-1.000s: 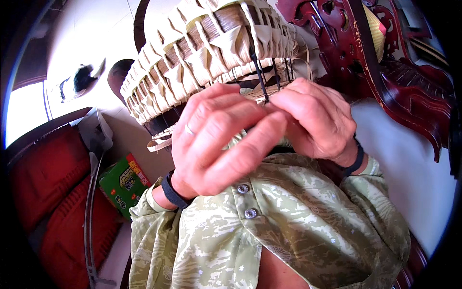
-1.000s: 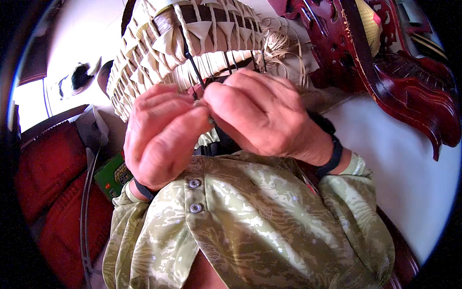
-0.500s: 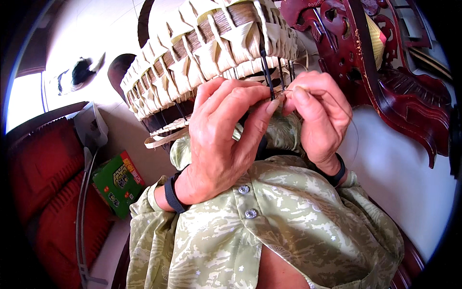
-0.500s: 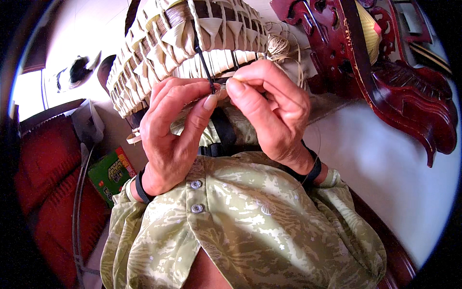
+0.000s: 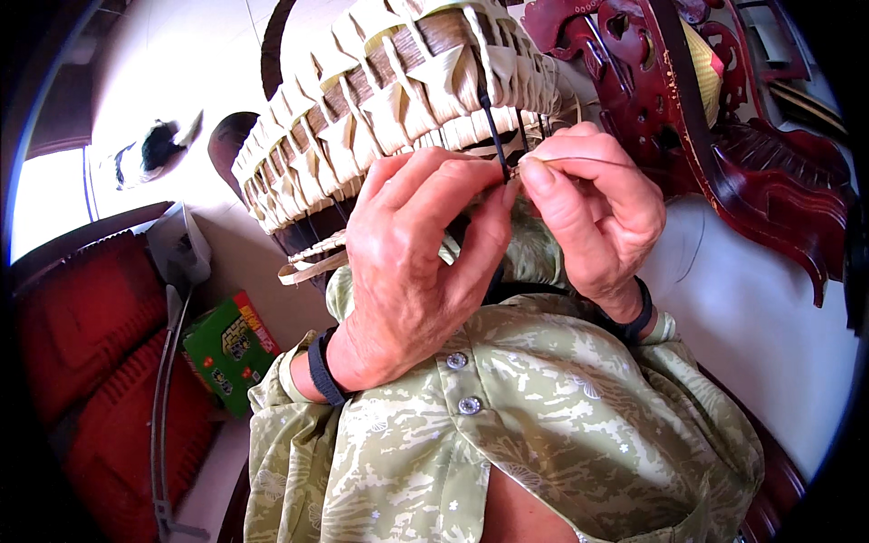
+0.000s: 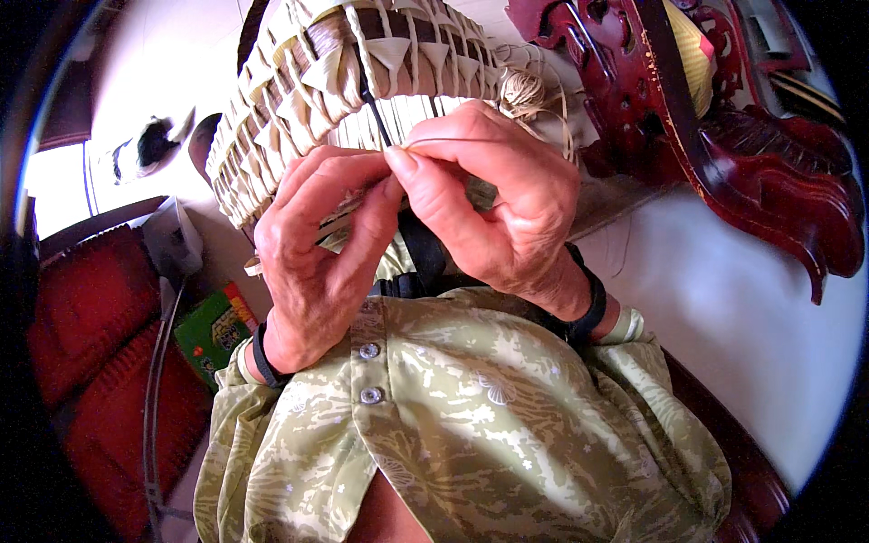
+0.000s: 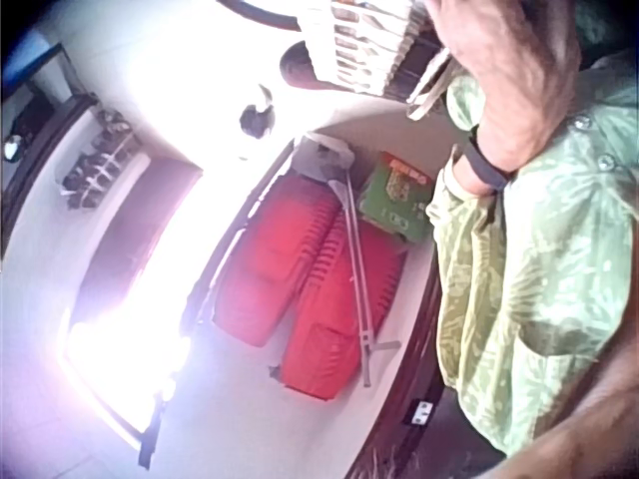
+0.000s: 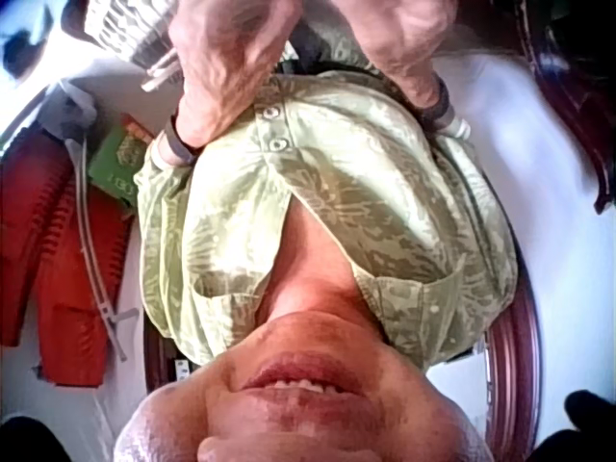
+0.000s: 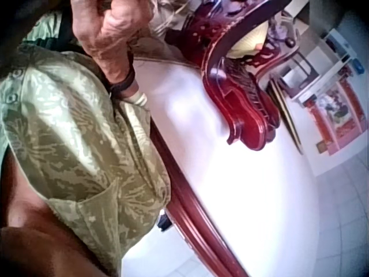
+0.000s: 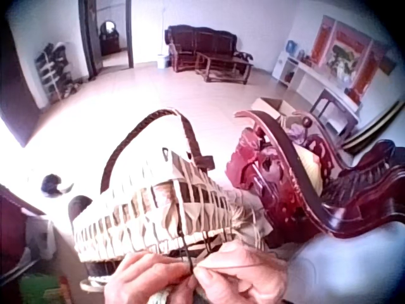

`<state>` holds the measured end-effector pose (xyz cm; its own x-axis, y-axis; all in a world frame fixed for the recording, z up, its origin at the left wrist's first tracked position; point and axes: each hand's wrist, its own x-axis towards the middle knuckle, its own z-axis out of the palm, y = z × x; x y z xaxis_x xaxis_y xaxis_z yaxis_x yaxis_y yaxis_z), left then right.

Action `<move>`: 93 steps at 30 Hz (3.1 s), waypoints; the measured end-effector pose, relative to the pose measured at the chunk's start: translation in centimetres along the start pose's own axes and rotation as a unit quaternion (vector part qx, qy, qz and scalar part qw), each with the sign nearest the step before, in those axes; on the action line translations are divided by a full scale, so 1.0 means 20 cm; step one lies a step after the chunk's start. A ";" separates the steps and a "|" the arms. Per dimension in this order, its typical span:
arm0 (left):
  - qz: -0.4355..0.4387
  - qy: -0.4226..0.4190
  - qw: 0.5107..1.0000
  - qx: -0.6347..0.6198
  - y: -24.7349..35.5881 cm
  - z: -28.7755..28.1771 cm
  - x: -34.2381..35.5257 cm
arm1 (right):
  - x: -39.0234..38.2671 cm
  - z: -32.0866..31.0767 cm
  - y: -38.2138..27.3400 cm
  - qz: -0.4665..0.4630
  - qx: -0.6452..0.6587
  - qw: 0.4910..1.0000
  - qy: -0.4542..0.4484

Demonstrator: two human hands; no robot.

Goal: The person weaves a basket by hand, threading thin strips of material through the frame and securing them.

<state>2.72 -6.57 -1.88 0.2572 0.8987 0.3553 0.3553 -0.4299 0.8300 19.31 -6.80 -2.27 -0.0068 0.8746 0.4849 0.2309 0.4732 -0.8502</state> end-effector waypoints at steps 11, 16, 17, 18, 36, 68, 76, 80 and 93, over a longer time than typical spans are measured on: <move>0.038 0.045 0.998 0.026 -0.02 0.05 -0.01 | 0.01 -0.06 0.01 0.035 -0.001 0.997 -0.071; 0.007 0.010 1.000 -0.002 0.00 0.03 -0.01 | 0.01 -0.02 -0.02 0.080 0.050 0.995 -0.040; 0.006 0.008 1.000 -0.007 0.00 0.02 -0.01 | 0.01 -0.04 -0.01 0.066 0.035 0.995 -0.071; 0.005 0.006 1.000 -0.013 0.00 0.02 -0.01 | 0.03 -0.05 0.00 0.033 0.011 0.995 -0.090; -0.117 0.016 0.981 -0.155 0.00 0.01 -0.02 | 0.26 -0.08 -0.11 0.271 0.064 0.942 -0.186; -0.019 0.005 0.993 -0.118 -0.08 -0.04 -0.11 | 0.09 -0.12 -0.13 0.212 -0.082 0.948 -0.224; 0.081 0.084 0.993 -0.029 -0.07 -0.02 -0.07 | 0.12 -0.06 -0.19 0.041 -0.256 0.948 -0.184; 0.113 0.089 0.990 -0.001 -0.08 -0.01 -0.04 | 0.12 -0.04 -0.21 -0.072 -0.341 0.920 -0.180; 0.123 0.097 0.987 -0.026 -0.12 0.02 -0.04 | 0.11 -0.03 -0.16 -0.157 -0.378 0.892 -0.192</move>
<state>1.96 -6.21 -4.25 0.1513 0.7694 0.6206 0.2549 -0.6369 0.7276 19.21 -6.42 1.73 -0.4869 0.7515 0.4451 0.7472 0.6223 -0.2333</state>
